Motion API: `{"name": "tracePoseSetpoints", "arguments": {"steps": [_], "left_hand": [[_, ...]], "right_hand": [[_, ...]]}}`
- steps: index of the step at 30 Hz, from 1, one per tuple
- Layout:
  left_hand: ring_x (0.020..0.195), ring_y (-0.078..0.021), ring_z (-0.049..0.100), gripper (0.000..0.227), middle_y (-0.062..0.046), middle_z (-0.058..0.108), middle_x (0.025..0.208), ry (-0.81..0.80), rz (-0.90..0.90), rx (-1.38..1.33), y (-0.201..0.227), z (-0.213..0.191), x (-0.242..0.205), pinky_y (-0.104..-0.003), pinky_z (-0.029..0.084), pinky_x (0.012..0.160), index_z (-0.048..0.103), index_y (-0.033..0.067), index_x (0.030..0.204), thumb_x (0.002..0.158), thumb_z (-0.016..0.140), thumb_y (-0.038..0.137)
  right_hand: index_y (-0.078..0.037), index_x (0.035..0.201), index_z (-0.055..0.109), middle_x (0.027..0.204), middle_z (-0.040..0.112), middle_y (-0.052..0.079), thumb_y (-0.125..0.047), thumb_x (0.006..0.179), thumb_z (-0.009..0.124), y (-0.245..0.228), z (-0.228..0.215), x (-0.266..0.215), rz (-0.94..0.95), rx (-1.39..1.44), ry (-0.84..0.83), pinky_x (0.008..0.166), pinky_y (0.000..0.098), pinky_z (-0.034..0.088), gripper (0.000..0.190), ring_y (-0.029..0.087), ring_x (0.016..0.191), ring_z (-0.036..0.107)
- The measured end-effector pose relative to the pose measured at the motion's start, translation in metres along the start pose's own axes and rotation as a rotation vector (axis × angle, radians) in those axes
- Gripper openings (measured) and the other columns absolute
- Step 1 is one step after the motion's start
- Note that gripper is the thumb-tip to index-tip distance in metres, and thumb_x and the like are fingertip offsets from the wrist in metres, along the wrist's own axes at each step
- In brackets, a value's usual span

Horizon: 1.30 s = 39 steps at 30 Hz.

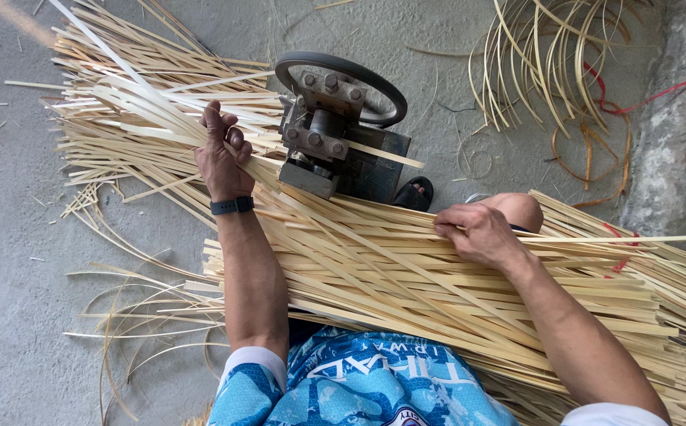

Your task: The person sits on the floor and repeatedly feeds long bamboo strips through a stationary splitting machine, guiding each strip with both hands. The strips are processed one at a time and accumulate in a pile on the floor.

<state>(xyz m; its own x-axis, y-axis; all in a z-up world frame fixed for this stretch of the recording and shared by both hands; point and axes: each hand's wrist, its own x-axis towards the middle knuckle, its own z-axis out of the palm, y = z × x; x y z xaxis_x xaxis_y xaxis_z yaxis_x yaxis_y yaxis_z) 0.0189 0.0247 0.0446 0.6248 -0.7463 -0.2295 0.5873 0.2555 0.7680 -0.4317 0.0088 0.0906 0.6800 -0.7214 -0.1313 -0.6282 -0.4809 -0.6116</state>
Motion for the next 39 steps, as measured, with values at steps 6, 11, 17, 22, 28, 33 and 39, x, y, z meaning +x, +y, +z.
{"name": "tracePoseSetpoints", "arguments": {"steps": [6,11,17,22,28,33,39], "left_hand": [[0.064,-0.0065,0.053,0.046,-0.004,0.065,0.090,0.004,0.006,-0.027,0.001,-0.002,-0.001,-0.019,0.040,0.045,0.063,0.0052,0.130,0.097,0.074,0.035],[0.063,-0.0063,0.052,0.040,-0.004,0.066,0.090,0.058,-0.015,-0.026,0.001,-0.001,0.001,-0.018,0.040,0.044,0.064,0.0073,0.125,0.097,0.075,0.033],[0.062,-0.0063,0.053,0.038,-0.004,0.065,0.090,0.023,-0.016,0.005,0.001,0.002,0.002,-0.018,0.040,0.043,0.064,0.0082,0.125,0.097,0.075,0.031],[0.063,-0.0061,0.054,0.042,-0.005,0.067,0.093,0.061,-0.031,0.015,-0.001,0.004,0.004,-0.018,0.042,0.044,0.064,0.0067,0.129,0.096,0.077,0.030],[0.062,-0.0055,0.056,0.057,-0.007,0.072,0.103,0.051,-0.049,0.157,-0.006,0.013,0.009,-0.017,0.044,0.044,0.060,0.0034,0.134,0.088,0.082,0.030],[0.061,-0.0056,0.058,0.053,-0.008,0.074,0.103,0.060,-0.115,0.248,-0.009,0.017,0.014,-0.017,0.045,0.043,0.061,0.0013,0.128,0.088,0.083,0.029],[0.057,-0.0077,0.057,0.036,-0.013,0.079,0.098,0.029,-0.122,0.230,-0.014,0.022,0.014,-0.020,0.043,0.040,0.061,0.0001,0.110,0.093,0.080,0.026]], "right_hand": [[-0.016,0.098,0.082,0.096,0.078,0.001,-0.024,0.086,0.078,0.027,-0.048,-0.024,0.190,-0.008,-0.007,0.081,0.0358,0.058,0.015,0.019,0.088,0.073],[-0.015,0.100,0.084,0.094,0.072,0.002,-0.021,0.083,0.084,0.070,-0.079,-0.058,0.386,0.068,0.020,0.078,0.0306,0.056,0.018,0.016,0.086,0.068],[-0.016,0.100,0.083,0.083,0.073,0.000,-0.020,0.084,0.083,0.099,-0.095,-0.089,0.477,0.094,0.172,0.071,0.0286,0.053,0.016,0.011,0.076,0.064],[-0.017,0.100,0.082,0.089,0.072,-0.001,-0.025,0.087,0.083,0.094,-0.094,-0.080,0.433,-0.155,0.271,0.072,0.0288,0.055,0.016,0.013,0.077,0.066],[-0.026,0.111,0.083,0.084,0.073,-0.001,-0.034,0.094,0.077,0.068,-0.053,-0.031,0.317,-0.174,0.117,0.073,0.0297,0.059,0.019,0.014,0.075,0.069],[-0.017,0.116,0.079,0.102,0.079,0.006,-0.039,0.087,0.080,0.081,-0.053,-0.027,0.506,0.004,0.026,0.084,0.0368,0.058,0.036,0.020,0.091,0.074],[-0.021,0.127,0.073,0.108,0.081,0.008,-0.028,0.086,0.069,0.131,-0.062,-0.064,0.698,0.205,-0.192,0.091,0.0355,0.056,0.042,0.020,0.097,0.073]]}}
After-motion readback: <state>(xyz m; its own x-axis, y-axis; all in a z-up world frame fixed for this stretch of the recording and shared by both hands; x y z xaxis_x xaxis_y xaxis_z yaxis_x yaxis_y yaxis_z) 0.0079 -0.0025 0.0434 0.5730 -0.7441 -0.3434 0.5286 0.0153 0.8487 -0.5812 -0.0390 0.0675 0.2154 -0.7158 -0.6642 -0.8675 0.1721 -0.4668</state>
